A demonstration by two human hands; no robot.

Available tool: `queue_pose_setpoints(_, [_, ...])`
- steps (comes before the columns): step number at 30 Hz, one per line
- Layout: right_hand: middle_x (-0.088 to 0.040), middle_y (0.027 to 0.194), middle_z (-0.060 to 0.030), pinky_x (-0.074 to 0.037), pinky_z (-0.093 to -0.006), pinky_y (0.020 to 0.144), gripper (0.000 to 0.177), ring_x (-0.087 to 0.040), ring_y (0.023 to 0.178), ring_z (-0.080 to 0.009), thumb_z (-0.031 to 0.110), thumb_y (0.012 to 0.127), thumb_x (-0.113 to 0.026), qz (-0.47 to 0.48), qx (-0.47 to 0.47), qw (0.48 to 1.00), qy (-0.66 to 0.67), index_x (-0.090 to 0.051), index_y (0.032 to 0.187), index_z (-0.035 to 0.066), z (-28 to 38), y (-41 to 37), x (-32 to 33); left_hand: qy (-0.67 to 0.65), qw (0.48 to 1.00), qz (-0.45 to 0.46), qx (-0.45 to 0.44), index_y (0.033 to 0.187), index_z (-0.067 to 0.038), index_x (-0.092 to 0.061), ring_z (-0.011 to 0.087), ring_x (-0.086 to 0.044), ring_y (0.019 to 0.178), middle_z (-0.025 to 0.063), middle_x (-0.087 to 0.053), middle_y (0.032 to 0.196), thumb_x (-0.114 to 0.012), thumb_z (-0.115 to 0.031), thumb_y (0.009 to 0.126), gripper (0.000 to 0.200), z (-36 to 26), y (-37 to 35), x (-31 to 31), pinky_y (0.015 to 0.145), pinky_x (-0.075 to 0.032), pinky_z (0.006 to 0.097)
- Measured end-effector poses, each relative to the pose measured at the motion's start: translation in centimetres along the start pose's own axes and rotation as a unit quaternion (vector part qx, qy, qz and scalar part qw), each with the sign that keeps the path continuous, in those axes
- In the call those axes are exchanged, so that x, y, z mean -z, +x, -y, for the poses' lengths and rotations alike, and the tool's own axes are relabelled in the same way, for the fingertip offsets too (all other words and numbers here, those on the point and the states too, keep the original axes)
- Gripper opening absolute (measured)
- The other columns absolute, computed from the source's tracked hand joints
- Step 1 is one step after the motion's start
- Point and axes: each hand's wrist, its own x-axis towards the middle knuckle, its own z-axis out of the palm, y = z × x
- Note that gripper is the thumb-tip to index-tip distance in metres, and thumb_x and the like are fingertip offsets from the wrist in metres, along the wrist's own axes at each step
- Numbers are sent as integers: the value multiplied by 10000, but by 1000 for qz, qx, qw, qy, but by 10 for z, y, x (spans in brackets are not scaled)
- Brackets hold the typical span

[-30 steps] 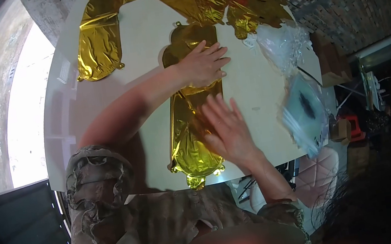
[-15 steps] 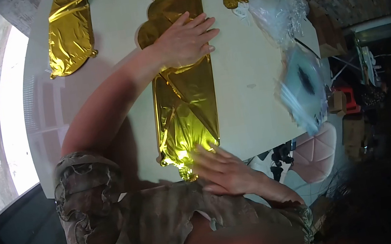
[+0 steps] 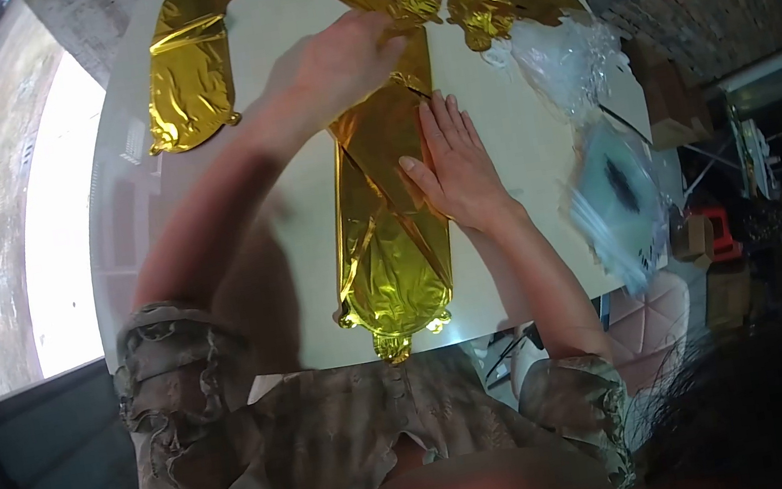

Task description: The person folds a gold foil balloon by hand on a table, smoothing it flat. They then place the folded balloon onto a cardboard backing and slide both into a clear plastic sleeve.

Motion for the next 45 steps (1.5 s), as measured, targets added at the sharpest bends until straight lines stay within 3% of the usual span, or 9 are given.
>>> queue_pose_setpoints(5, [-177, 1615, -262, -105, -459, 1237, 793, -138, 1519, -372, 470, 1006, -453, -5, 13, 999, -30, -198, 1541, -57, -3, 0, -9, 62, 934, 263, 235, 863, 11, -642, 238, -708, 710, 120, -683, 708, -595, -418, 957, 442, 12, -34, 46, 739, -574, 351])
queue_pose_setpoints(15, [-205, 1616, -238, -103, -449, 1238, 784, -154, 1520, -351, 477, 1003, -454, -2, 10, 999, -52, -205, 1552, -24, -3, 0, -10, -363, 867, 164, 299, 1032, 48, -632, 182, -699, 809, 147, -697, 887, -672, -417, 922, 479, 31, -61, 17, 748, -566, 308])
queue_pose_setpoints(17, [-199, 1620, -233, -100, -448, 1237, 784, -151, 1521, -350, 480, 1003, -453, -4, 12, 999, -45, -202, 1555, -17, -3, -1, -10, -18, 978, 55, 201, 1070, 50, -632, 248, -697, 849, 178, -693, 891, -716, -383, 883, 480, 24, -57, 16, 754, -554, 348])
queue_pose_setpoints(20, [-190, 1626, -225, -95, -447, 1236, 787, -142, 1523, -349, 485, 1004, -450, -9, 16, 999, -37, -193, 1561, -8, -4, -1, -11, 179, 976, -10, 121, 1085, 3, -648, 309, -695, 882, 176, -704, 932, -723, -380, 855, 453, 33, -58, 11, 784, -539, 385])
queue_pose_setpoints(23, [-188, 1627, -223, -91, -447, 1235, 791, -134, 1525, -352, 490, 1007, -442, -9, 19, 999, -33, -182, 1564, -9, -6, 0, -13, 43, 940, 230, 247, 1096, -60, -663, 310, -691, 912, 142, -714, 962, -704, -386, 856, 407, 28, -45, 30, 823, -533, 392])
queue_pose_setpoints(26, [-191, 1626, -223, -88, -447, 1234, 796, -128, 1526, -354, 494, 1010, -436, -10, 21, 999, -26, -176, 1564, -15, -7, 0, -13, -82, 938, 241, 235, 1062, -97, -678, 301, -689, 947, 116, -718, 972, -680, -395, 869, 355, 8, -43, 40, 857, -533, 403])
queue_pose_setpoints(33, [-192, 1626, -222, -84, -449, 1235, 800, -121, 1527, -355, 490, 1011, -440, -8, 23, 999, -24, -168, 1564, -19, -6, 0, -12, 227, 966, 34, 117, 1046, -69, -675, 315, -684, 970, 133, -709, 961, -631, -381, 910, 343, 26, -44, 18, 841, -538, 418])
queue_pose_setpoints(41, [-221, 1612, -228, -91, -456, 1235, 773, -146, 1518, -363, 453, 1008, -453, -24, 32, 999, -21, -189, 1557, -23, -6, -1, -12, 15, 955, 226, 193, 1053, -34, -667, 290, -702, 913, 131, -709, 935, -628, -365, 935, 354, -22, -25, 44, 797, -553, 386])
queue_pose_setpoints(45, [-297, 1568, -245, -118, -486, 1229, 733, -207, 1488, -393, 408, 994, -478, 21, 37, 996, -72, -247, 1523, -44, -8, 0, -10, -482, 813, 227, 237, 972, 31, -681, 203, -707, 921, 164, -697, 962, -621, -192, 929, 234, -34, -12, 11, 766, -584, 336])
